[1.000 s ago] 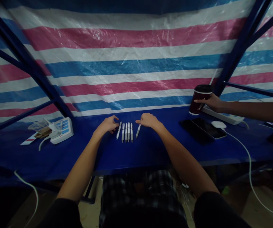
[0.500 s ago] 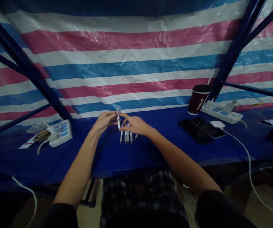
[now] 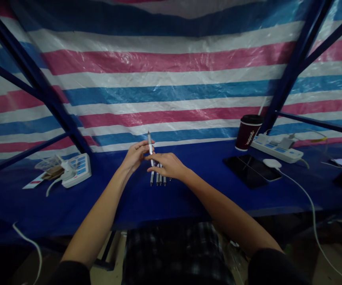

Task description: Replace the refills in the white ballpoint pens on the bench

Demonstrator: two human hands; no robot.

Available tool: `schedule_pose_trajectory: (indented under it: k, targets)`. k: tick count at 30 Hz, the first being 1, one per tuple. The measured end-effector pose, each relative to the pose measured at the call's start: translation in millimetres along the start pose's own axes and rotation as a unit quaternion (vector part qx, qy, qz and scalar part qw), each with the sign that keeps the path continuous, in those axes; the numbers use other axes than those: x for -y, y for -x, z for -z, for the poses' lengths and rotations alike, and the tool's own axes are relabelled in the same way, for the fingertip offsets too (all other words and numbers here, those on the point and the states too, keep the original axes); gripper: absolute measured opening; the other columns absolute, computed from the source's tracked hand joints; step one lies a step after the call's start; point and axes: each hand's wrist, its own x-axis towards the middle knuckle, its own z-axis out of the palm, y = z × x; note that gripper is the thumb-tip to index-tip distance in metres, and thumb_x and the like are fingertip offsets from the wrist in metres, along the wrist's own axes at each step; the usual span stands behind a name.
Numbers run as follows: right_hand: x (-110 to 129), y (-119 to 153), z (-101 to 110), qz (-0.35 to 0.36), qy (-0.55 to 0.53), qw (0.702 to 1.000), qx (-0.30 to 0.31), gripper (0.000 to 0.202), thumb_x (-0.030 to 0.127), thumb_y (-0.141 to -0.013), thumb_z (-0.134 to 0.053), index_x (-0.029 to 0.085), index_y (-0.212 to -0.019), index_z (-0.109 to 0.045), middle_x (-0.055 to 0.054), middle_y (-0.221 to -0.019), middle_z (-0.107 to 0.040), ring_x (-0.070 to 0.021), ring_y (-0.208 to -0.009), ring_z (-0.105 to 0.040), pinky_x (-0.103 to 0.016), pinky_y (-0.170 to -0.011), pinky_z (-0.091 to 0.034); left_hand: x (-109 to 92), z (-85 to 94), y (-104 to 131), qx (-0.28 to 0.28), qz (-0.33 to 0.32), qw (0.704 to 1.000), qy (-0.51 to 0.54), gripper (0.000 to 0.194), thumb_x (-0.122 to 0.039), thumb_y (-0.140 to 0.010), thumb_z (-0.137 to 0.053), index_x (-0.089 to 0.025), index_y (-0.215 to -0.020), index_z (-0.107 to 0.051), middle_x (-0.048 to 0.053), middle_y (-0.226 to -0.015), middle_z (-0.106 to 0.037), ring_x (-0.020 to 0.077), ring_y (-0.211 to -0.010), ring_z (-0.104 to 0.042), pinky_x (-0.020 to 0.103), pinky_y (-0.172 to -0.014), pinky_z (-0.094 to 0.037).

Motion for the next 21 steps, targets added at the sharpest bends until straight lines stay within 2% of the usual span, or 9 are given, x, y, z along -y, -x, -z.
schedule_pose_trajectory:
  k: [6,11,14,17,21]
  targets:
    - [4,0,1,-0.024,0.015,1.0,0.005,0.043,0.053,-0.096,-0.063,0.02,-0.123,-0.067,-0.006,-0.099,-0.077,-0.019,-0.082,-0.071,-0.03,-0.073,-0.047,1,-0.2,-1,0.006,0.014,1.0,0.005,0.041,-0.028,-0.073,-0.075,-0.014,-0.112,-0.072,0.005,-0.081,-0.07,0.017,-0.073,-0.068,0.022,-0.053,-0.053]
    - [4,-2,7,-0.022,0.009,0.999,0.042,0.069,0.061,-0.088,-0.068,0.023,-0.144,-0.055,-0.008,-0.119,-0.074,-0.0214,-0.09,-0.071,-0.033,-0.081,-0.05,0,8.4,-4,-0.037,0.011,0.999,0.003,0.037,-0.025,-0.074,-0.07,-0.015,-0.11,-0.073,0.004,-0.079,-0.068,0.0152,-0.07,-0.066,0.02,-0.052,-0.049]
    - [-1,-1,12,-0.038,-0.023,0.999,0.021,0.066,0.056,-0.093,-0.065,0.025,-0.15,-0.051,-0.006,-0.12,-0.074,-0.0178,-0.085,-0.07,-0.031,-0.081,-0.051,-1,16.8,-4,-0.049,-0.017,0.997,-0.05,0.035,-0.026,-0.074,-0.07,-0.016,-0.108,-0.073,0.003,-0.08,-0.067,0.0154,-0.071,-0.065,0.022,-0.055,-0.051]
    - [-9,1,16,-0.076,-0.058,0.995,-0.032,0.052,0.048,-0.096,-0.062,0.022,-0.141,-0.059,-0.005,-0.106,-0.076,-0.0148,-0.075,-0.067,-0.029,-0.076,-0.05,-3,21.7,-1,-0.022,-0.042,0.992,-0.115,0.03,-0.023,-0.072,-0.069,-0.017,-0.101,-0.071,0.001,-0.079,-0.065,0.0162,-0.073,-0.065,0.025,-0.061,-0.054]
    - [-25,4,22,-0.155,-0.035,0.984,-0.078,0.035,0.047,-0.097,-0.059,0.018,-0.11,-0.074,-0.004,-0.081,-0.074,-0.0143,-0.065,-0.062,-0.028,-0.068,-0.045,-4,21.9,2,0.027,-0.041,0.987,-0.151,0.023,-0.021,-0.071,-0.068,-0.017,-0.094,-0.069,0.001,-0.082,-0.064,0.0166,-0.074,-0.065,0.026,-0.061,-0.055]
